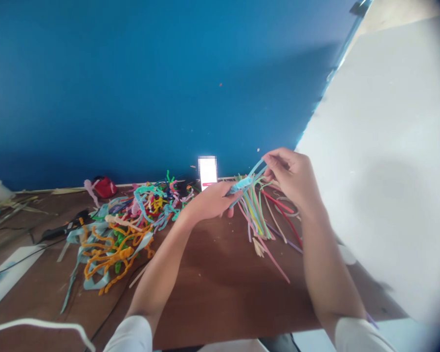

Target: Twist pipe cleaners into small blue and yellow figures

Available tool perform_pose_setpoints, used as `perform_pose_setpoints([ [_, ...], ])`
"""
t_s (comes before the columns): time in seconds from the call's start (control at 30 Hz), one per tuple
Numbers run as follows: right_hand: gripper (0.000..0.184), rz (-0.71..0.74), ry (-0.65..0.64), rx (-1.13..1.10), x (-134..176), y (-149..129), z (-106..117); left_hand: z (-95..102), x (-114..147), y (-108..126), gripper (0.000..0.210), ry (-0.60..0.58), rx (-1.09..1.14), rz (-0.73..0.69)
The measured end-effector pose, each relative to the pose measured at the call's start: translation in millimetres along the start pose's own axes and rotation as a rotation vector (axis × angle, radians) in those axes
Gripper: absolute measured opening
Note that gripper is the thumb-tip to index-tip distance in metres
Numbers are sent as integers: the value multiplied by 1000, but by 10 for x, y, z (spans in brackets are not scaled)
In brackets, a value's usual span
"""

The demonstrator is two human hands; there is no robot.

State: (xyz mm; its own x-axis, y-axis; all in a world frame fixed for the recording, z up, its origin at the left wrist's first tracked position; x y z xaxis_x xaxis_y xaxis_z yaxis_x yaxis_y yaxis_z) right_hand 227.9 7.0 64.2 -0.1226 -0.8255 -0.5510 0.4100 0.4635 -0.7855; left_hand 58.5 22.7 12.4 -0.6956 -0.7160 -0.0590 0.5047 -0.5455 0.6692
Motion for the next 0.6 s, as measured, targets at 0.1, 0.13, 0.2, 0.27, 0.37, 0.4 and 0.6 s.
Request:
perform_pose_setpoints([
  [0.1, 28, 32, 11, 2, -4, 3, 12, 17, 5, -47, 42, 20, -32, 48],
  [0.13, 28, 40, 14, 0, -6, 8, 19, 28, 6, -55, 43, 32, -42, 60],
  [0.2, 27, 45, 10, -9, -10, 25, 28, 39, 3, -63, 44, 45, -58, 74],
  [0.27, 27, 39, 3, -18, -11, 43, 39, 38, -6, -68, 43, 46, -68, 72],
  [0.37, 26, 34, 4, -15, -9, 50, 61, 28, -23, -80, 39, 43, -63, 55],
  [0.4, 26, 35, 4, -11, -8, 46, 65, 24, -28, -92, 39, 39, -53, 57],
  [0.6, 25, 36, 13, -2, -2, 25, 73, 6, -30, -186, 43, 8, 15, 121],
])
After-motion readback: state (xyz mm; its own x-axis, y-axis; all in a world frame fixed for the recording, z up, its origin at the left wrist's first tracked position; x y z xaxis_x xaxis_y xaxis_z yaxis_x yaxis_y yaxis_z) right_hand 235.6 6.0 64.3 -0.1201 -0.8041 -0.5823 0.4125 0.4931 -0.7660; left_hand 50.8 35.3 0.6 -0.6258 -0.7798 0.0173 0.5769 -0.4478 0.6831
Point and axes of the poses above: each hand's wrist, its own x-axis away from the middle knuckle, its own z-axis out of the back of the hand, y = z × x, the point moved 7 cm from there along -x, towards the middle knuckle, and after that the axes turned 10 degrees about -x, right-handed, at the moved point
